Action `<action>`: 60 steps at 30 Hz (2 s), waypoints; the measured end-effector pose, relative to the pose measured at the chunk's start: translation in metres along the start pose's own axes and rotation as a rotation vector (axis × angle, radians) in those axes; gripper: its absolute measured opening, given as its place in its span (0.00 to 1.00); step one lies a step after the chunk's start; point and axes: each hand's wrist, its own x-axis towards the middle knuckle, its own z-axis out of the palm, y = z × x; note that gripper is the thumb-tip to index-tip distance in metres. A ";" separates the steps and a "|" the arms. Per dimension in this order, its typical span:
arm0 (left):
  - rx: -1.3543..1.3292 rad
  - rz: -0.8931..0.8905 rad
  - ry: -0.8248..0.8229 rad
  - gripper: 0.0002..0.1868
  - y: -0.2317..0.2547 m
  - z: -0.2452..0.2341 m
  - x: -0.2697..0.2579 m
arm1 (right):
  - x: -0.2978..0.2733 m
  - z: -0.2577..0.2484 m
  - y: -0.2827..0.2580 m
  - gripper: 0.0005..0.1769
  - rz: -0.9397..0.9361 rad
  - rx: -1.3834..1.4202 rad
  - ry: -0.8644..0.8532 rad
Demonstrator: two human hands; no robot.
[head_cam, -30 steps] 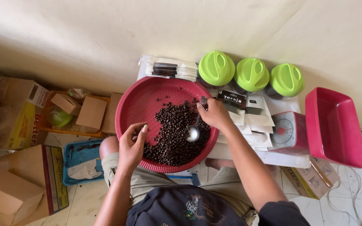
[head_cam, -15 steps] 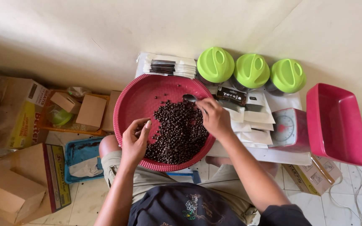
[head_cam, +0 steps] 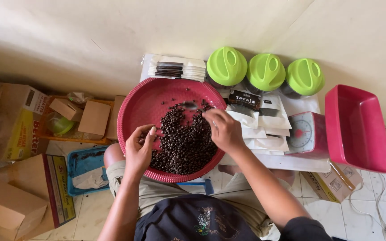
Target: Sort coffee beans by hand and with a spoon to remove defects from a tray
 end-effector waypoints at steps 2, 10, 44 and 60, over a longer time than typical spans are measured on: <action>0.002 0.001 0.001 0.12 0.005 0.003 -0.002 | 0.016 0.011 0.004 0.10 0.028 -0.043 0.018; 0.033 0.003 0.063 0.12 -0.006 -0.019 -0.001 | 0.005 0.061 -0.008 0.10 0.044 0.085 -0.023; -0.033 0.020 0.033 0.11 -0.013 -0.003 0.015 | 0.021 -0.088 -0.020 0.19 -0.052 -0.128 -0.273; -0.014 0.004 0.027 0.11 -0.028 -0.014 0.009 | -0.010 -0.110 -0.050 0.08 0.006 -0.197 -0.282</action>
